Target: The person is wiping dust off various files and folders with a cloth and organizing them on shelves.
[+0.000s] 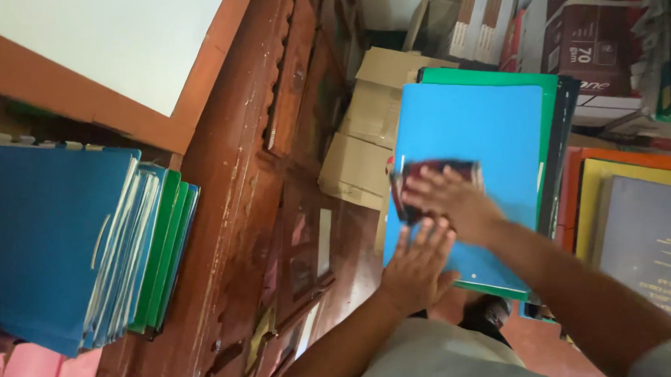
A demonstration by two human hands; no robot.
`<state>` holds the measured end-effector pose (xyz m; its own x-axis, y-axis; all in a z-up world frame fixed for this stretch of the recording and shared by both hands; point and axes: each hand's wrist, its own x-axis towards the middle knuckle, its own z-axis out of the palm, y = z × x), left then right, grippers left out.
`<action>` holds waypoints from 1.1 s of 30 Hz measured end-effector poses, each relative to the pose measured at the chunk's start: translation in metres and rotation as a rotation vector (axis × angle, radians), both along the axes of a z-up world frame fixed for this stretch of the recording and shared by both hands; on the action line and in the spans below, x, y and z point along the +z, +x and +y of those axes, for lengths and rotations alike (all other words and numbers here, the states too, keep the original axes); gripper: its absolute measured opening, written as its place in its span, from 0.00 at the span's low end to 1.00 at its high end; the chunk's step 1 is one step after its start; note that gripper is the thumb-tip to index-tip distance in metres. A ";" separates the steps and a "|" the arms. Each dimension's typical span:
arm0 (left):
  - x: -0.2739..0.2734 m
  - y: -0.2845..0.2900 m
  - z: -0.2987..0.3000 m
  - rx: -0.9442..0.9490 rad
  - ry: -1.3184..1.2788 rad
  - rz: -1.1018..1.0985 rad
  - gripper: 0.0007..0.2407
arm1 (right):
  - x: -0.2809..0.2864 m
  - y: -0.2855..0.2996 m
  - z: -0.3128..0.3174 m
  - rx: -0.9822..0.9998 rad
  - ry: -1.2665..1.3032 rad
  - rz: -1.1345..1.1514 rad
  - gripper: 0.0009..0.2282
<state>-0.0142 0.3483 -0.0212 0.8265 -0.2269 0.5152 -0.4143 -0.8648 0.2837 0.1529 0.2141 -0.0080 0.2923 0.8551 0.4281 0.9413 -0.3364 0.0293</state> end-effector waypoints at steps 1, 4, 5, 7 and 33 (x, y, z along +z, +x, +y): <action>0.001 0.002 0.001 -0.001 0.004 0.004 0.30 | -0.001 0.012 0.004 -0.001 0.004 0.004 0.24; 0.009 0.008 0.001 -0.054 0.005 0.075 0.28 | -0.007 0.050 0.010 -0.072 0.017 0.218 0.18; 0.015 0.009 0.002 -0.054 0.009 0.077 0.28 | -0.012 0.064 0.010 -0.098 0.025 0.193 0.19; 0.021 0.007 0.003 -0.038 0.012 0.084 0.28 | -0.020 0.090 0.012 -0.109 0.032 0.173 0.19; 0.050 0.001 0.009 -0.103 -0.132 0.229 0.25 | 0.029 0.120 -0.025 -0.769 -0.270 0.387 0.25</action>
<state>-0.0136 0.3571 0.0288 0.9007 -0.2594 0.3485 -0.4105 -0.7707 0.4874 0.2727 0.1887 0.0210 0.9068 0.4215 -0.0060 0.4199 -0.9046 -0.0739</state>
